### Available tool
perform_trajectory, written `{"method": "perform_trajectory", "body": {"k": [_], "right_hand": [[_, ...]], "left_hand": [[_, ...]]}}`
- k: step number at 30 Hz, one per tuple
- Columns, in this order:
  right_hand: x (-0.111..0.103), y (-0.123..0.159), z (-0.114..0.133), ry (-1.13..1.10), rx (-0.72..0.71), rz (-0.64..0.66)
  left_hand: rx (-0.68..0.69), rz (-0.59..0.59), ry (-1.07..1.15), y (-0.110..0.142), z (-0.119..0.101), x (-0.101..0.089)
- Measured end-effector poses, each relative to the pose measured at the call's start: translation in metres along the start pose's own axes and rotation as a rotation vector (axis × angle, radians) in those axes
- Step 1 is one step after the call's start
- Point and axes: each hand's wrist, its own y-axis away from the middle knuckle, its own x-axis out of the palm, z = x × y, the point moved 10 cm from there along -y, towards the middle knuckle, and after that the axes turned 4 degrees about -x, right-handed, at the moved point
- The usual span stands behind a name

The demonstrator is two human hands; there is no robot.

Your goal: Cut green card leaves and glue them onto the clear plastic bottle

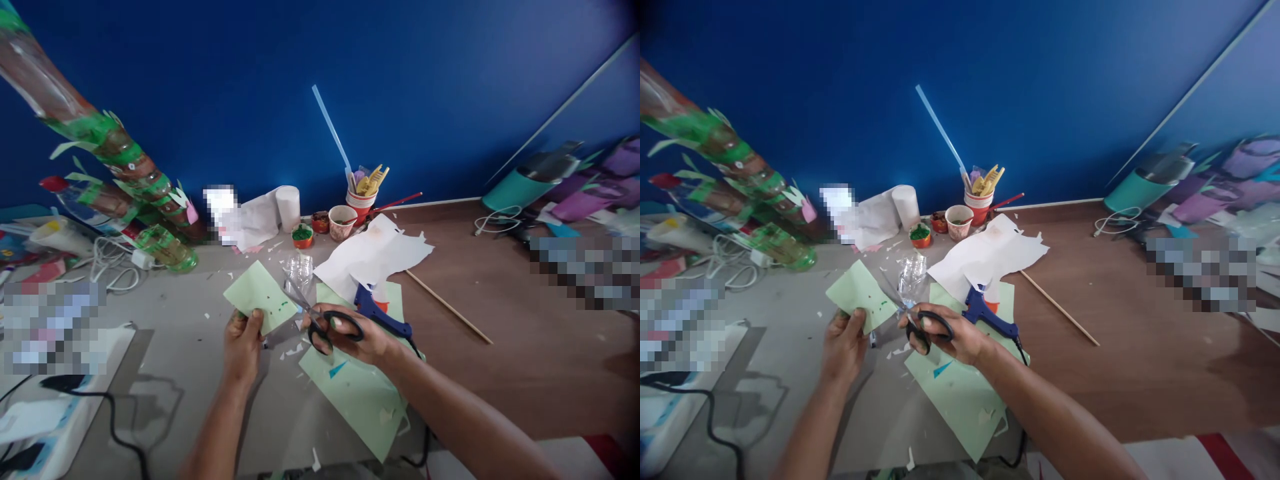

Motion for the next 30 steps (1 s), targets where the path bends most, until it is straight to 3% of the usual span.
{"method": "perform_trajectory", "body": {"k": [7, 14, 21, 30], "right_hand": [[0.000, -0.001, 0.000, 0.086, 0.006, -0.057], [0.000, -0.003, -0.008, -0.005, -0.008, -0.053], [-0.003, -0.002, -0.019, -0.184, 0.015, -0.137], [-0.009, -0.003, -0.016, -0.145, -0.019, -0.183]], "left_hand": [[-0.052, 0.123, 0.046, 0.006, 0.006, 0.015], [-0.079, 0.130, 0.032, 0.012, 0.010, 0.020], [-0.051, 0.161, 0.050, 0.015, 0.006, 0.025], [0.002, 0.188, -0.119, 0.017, 0.016, 0.019]]}}
